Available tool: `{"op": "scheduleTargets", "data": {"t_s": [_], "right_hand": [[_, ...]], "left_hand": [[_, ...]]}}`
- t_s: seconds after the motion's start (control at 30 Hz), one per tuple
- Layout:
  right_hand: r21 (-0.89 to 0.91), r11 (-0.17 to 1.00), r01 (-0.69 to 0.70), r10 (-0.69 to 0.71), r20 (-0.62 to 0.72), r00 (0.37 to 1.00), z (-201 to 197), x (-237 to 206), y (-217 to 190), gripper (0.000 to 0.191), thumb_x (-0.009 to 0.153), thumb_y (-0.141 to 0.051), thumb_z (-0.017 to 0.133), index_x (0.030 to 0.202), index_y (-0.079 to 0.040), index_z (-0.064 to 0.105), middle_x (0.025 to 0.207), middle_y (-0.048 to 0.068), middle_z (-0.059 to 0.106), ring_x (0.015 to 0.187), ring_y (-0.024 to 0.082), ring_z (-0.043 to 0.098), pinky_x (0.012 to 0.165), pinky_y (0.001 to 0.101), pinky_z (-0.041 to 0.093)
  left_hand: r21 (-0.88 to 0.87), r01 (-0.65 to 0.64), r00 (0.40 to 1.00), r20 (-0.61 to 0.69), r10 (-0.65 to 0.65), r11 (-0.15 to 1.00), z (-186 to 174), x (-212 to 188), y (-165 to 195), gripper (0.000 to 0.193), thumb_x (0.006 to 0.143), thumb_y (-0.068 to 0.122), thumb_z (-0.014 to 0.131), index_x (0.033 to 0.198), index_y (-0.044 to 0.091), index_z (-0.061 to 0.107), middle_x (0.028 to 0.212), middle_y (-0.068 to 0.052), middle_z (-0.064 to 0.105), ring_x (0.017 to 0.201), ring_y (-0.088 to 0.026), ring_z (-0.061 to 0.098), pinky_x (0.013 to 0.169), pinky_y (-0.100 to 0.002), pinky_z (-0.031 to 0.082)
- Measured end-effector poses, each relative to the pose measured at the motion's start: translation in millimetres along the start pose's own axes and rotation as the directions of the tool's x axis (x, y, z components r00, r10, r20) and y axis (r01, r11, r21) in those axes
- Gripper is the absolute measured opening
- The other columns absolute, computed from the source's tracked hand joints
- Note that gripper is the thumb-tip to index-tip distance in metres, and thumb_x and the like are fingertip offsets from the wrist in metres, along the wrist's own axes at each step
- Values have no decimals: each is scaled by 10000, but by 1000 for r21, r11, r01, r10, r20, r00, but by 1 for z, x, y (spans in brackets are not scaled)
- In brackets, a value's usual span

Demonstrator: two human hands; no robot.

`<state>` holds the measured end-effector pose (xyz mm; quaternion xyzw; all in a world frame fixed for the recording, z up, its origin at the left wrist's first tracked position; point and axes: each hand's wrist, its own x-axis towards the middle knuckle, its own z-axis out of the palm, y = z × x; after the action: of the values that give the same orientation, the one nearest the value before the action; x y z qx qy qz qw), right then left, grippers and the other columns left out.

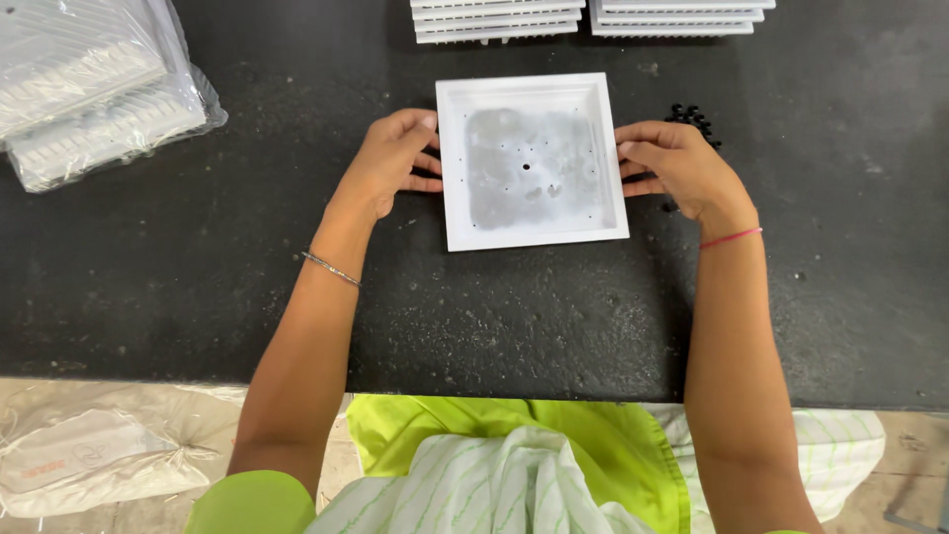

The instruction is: The person places a white louvered plastic face panel onto a square frame, aligns it, and pushes black plastic pins into the holes around the panel to secure it. They then wrap the assembled grille in clear plastic film and stack it with other finished units.

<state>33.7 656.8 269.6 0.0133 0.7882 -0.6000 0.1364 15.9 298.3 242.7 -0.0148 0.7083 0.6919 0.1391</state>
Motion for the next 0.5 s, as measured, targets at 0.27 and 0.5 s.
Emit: {"op": "scheduleTargets", "data": {"t_s": [0.27,0.5], "right_hand": [[228,966,123,-130,16,991,-8,0,-5,348,951,32,582,1281,-28,676,1112,49,707,1015,163,705,913,410,640],[282,948,146,-155,9,988,-6,-3,-11,322,975,55,592,1266,-49,681,1102,42,732,1010,152,716,901,379,641]], "left_hand": [[-94,-226,974,-15,226,970,1,-17,24,468,938,95,677,1396,117,585,1107,-4,641,900,-94,684,786,-336,671],[-165,-307,951,-10,310,937,4,-27,32,507,938,74,743,1421,140,600,1146,4,618,915,-71,682,807,-308,662]]}}
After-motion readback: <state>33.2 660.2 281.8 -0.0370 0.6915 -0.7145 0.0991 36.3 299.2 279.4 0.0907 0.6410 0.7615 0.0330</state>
